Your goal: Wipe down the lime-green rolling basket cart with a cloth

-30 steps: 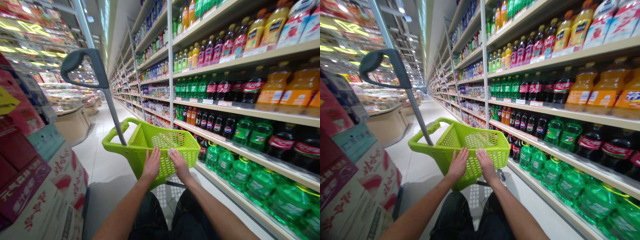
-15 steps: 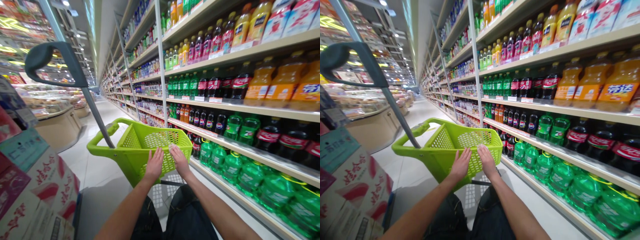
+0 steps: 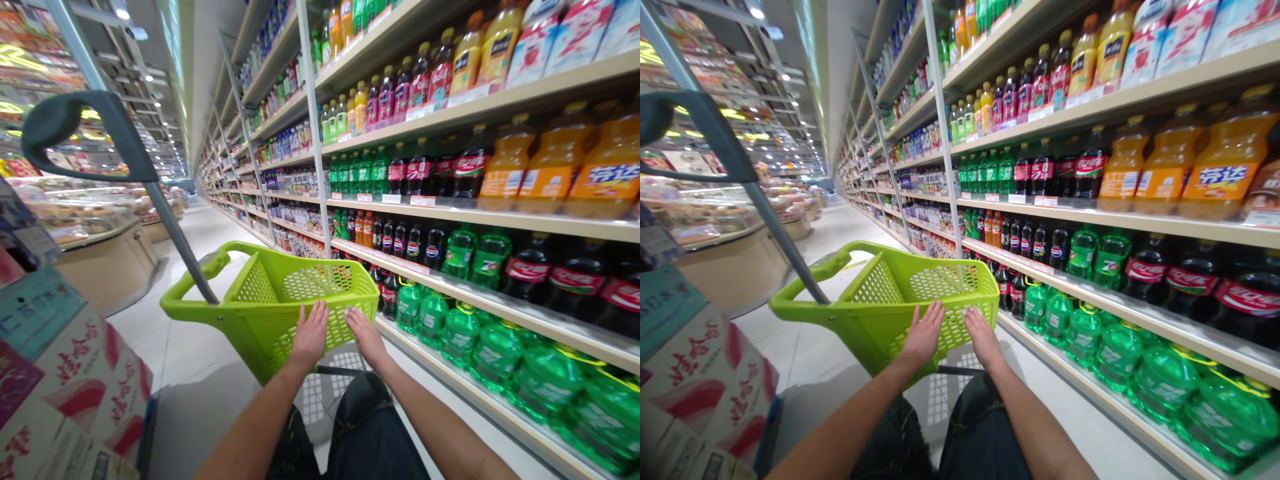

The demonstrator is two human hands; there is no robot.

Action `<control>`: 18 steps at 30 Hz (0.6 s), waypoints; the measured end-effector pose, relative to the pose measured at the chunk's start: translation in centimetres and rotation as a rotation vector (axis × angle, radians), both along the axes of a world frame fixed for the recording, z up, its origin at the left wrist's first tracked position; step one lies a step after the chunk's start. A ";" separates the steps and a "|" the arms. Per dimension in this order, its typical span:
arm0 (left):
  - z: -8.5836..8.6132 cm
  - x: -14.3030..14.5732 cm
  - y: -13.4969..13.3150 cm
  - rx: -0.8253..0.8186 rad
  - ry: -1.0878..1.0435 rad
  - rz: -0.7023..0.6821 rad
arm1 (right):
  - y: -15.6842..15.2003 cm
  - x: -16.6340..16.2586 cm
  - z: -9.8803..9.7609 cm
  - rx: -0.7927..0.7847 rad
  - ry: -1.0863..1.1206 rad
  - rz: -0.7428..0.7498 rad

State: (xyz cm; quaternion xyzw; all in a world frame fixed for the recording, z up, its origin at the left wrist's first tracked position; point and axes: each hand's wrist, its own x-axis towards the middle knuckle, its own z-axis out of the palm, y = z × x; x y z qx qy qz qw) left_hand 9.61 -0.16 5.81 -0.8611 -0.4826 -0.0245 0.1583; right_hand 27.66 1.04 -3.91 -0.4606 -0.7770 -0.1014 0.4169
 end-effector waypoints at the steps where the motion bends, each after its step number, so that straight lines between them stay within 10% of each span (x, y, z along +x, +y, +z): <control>1: 0.0 -0.1 0.0 0.000 0.003 -0.003 | -0.2 0.2 -0.7 -0.030 -0.025 0.001; 18: 0.0 1.4 0.3 0.033 0.037 -0.043 | 0.1 3.8 0.1 0.140 0.136 -0.070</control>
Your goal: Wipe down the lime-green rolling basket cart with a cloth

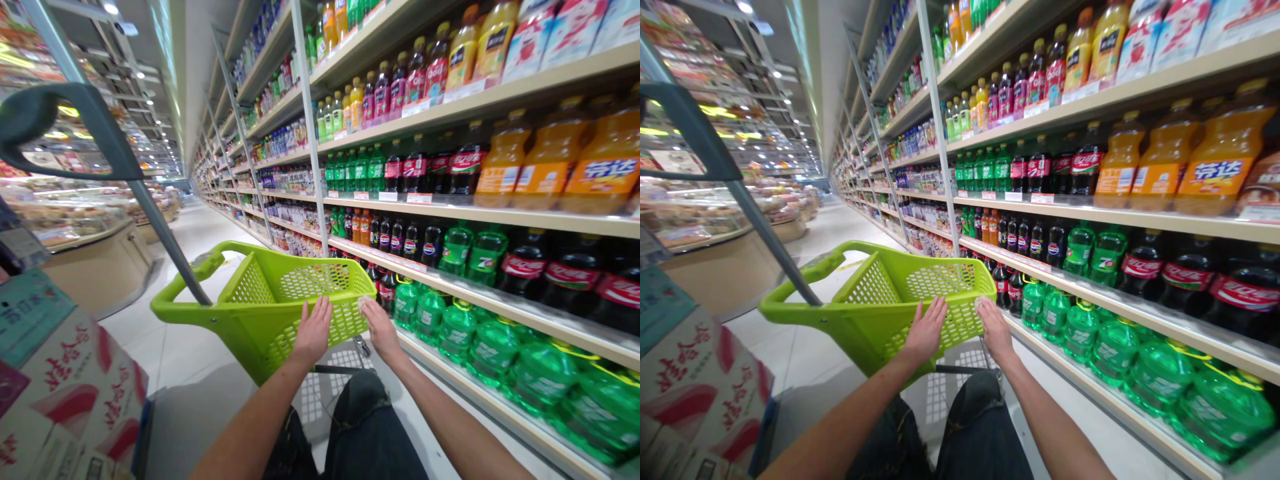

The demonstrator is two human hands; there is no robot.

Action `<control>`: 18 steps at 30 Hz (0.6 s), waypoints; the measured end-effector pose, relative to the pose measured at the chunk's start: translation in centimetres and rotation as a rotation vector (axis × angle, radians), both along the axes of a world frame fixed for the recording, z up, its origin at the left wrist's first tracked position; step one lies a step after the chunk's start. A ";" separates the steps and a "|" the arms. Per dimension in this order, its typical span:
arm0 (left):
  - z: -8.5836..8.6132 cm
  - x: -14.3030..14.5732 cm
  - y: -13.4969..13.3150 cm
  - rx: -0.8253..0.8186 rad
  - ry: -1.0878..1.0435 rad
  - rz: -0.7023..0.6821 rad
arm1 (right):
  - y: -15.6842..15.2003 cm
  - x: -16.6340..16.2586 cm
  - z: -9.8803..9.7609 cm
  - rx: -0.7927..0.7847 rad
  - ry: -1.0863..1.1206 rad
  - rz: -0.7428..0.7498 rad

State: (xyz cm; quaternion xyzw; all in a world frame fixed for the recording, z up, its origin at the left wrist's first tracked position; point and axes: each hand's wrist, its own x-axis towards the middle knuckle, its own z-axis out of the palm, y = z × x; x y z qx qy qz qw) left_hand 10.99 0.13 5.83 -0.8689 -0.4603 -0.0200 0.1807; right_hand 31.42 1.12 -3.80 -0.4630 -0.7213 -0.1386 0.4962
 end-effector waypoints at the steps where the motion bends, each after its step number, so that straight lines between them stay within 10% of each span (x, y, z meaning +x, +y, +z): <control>1: -0.1 0.2 0.0 -0.008 -0.002 -0.003 | 0.3 0.6 0.7 0.034 0.033 -0.032; 10: 0.1 0.4 -0.2 -0.067 -0.043 -0.009 | 0.3 2.8 -4.0 -0.250 0.040 -0.095; 18: -0.2 -1.9 -0.1 -0.049 -0.082 0.074 | 1.9 2.0 -0.1 -0.086 0.139 -0.146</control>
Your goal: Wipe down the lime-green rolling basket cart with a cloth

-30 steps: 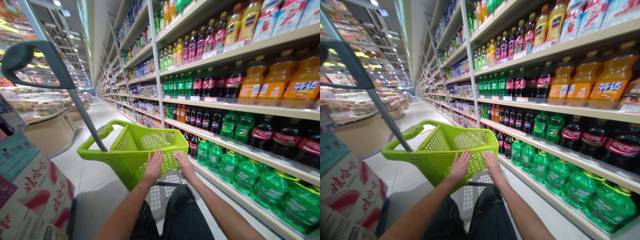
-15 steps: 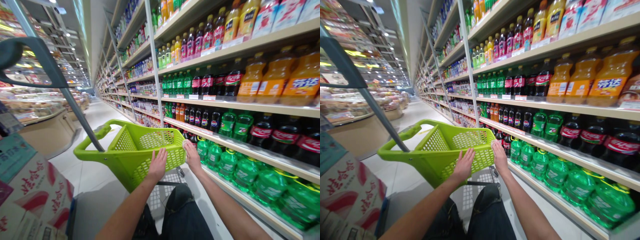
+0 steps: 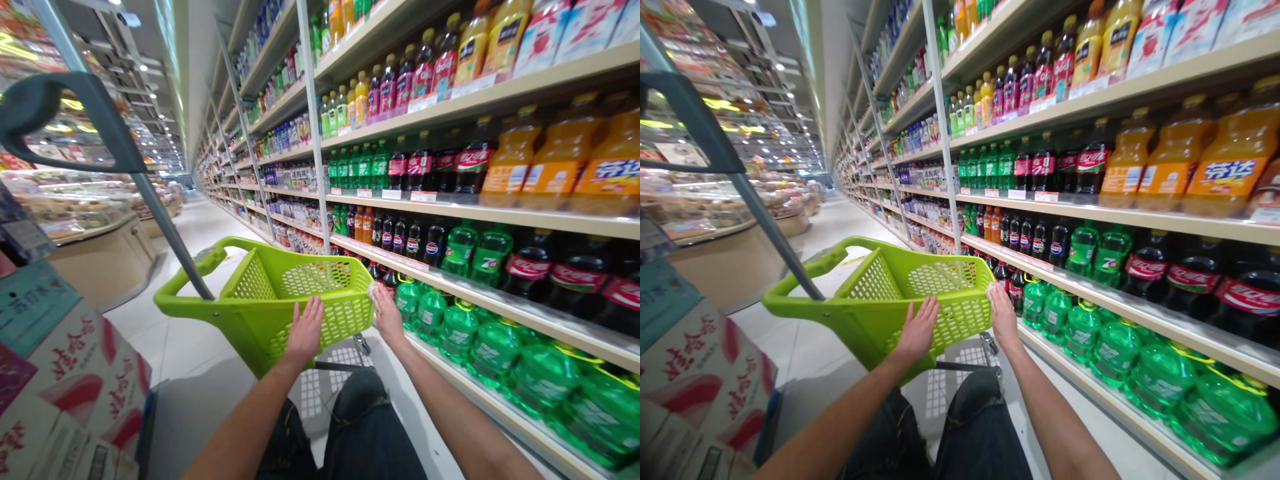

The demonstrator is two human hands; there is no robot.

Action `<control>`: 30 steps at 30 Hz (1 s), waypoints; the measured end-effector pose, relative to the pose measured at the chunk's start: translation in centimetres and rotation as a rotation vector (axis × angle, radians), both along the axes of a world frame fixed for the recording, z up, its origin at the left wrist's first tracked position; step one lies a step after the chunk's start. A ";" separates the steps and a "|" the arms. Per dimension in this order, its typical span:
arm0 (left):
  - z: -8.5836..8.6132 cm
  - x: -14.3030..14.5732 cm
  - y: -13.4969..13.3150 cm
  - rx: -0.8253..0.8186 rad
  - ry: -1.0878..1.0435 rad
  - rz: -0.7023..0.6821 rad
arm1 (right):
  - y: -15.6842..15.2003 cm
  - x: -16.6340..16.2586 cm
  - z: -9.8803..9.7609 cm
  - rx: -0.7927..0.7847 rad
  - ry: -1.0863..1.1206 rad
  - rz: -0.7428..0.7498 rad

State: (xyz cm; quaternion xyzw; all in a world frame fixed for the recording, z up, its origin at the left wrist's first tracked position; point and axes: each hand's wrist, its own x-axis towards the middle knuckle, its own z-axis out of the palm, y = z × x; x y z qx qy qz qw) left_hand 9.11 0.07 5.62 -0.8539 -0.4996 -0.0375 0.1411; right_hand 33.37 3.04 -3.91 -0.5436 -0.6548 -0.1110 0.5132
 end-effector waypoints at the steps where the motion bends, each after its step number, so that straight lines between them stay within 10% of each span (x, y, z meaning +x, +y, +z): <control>1: 0.0 -0.3 -0.1 0.004 0.007 0.004 | -0.1 -0.4 -0.7 -0.027 -0.002 0.014; 5: 0.1 -1.2 -0.2 0.035 0.052 0.032 | -1.2 -2.0 -2.4 -0.050 -0.038 0.076; 11: -0.1 -1.5 -0.4 0.058 0.029 0.022 | -1.0 -5.4 1.8 0.083 -0.092 0.126; 17: -0.1 -3.1 -0.8 0.070 0.022 0.022 | -2.8 -8.2 -2.0 -0.052 -0.239 0.249; 24: 0.2 -4.8 -1.4 0.113 0.020 0.048 | -2.6 -10.9 2.9 0.018 -0.166 0.270; 30: -0.2 -7.1 -1.7 0.157 0.010 0.051 | -3.4 -12.6 -0.3 -0.012 -0.293 0.346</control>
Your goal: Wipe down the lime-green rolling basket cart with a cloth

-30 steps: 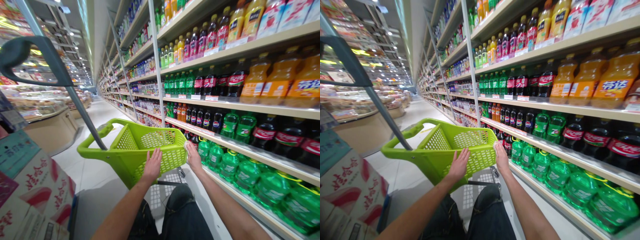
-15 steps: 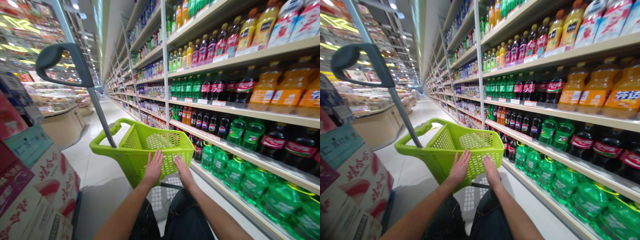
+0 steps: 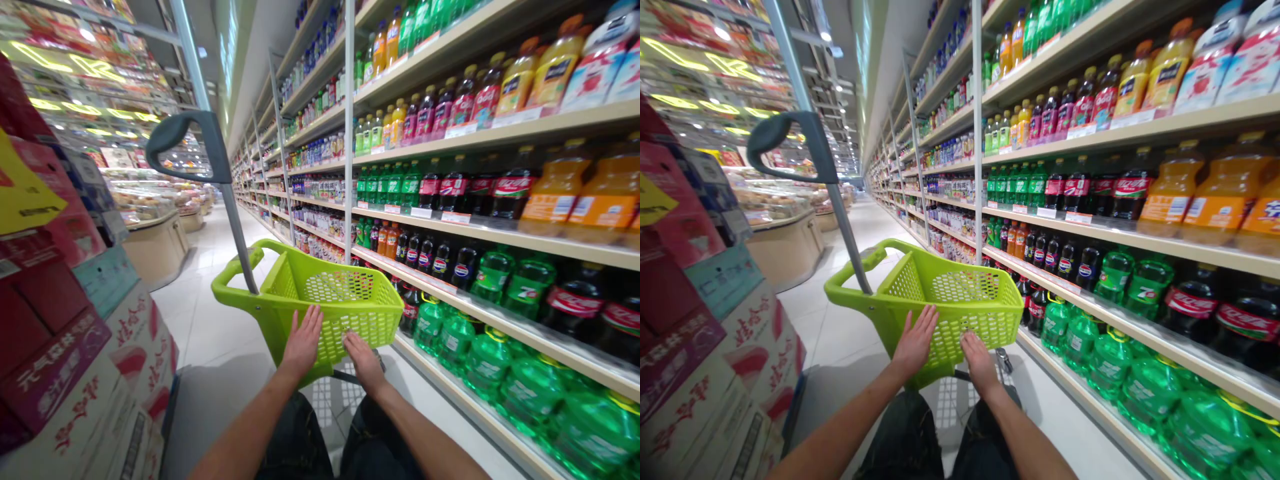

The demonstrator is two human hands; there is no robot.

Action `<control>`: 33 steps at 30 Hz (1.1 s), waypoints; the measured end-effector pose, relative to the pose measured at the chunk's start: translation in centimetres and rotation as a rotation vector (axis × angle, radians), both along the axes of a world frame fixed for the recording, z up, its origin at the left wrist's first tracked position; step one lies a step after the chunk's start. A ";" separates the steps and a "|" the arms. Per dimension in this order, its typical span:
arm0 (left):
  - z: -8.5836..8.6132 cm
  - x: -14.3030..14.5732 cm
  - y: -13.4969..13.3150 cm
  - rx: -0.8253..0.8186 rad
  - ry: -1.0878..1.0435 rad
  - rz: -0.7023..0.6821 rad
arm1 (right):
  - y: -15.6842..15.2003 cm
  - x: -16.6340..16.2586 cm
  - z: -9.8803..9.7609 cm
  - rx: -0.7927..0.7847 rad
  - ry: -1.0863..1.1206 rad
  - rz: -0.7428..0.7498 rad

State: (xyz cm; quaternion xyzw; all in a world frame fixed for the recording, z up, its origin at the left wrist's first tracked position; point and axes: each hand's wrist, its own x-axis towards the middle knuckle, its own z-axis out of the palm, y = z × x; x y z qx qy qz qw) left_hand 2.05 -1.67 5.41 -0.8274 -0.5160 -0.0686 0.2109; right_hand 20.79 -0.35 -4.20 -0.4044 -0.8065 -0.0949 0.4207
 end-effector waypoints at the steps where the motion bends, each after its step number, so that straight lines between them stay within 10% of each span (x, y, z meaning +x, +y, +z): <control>1: -0.1 -0.4 0.0 0.013 -0.001 0.009 | -0.1 -0.3 0.6 0.012 0.021 -0.001; 6: -0.5 -1.7 -0.2 0.074 -0.009 0.046 | 0.5 -2.1 5.1 0.061 0.088 0.011; 12: -1.3 -3.6 -0.6 0.150 -0.030 0.040 | -0.2 -3.2 1.9 -0.009 -0.035 0.083; 18: -1.4 -5.0 -0.8 0.187 -0.061 0.061 | 0.2 -5.9 6.3 0.097 0.091 0.103; 24: -0.8 -6.4 -1.6 0.230 -0.089 0.055 | 0.3 -6.5 3.3 0.066 -0.065 0.176; 30: 0.1 -8.3 -2.6 0.258 -0.150 0.114 | 0.3 -9.0 8.3 0.139 0.069 0.174; 33: 0.2 -8.9 -2.8 0.273 -0.163 0.129 | 0.9 -9.6 7.3 0.172 0.010 0.174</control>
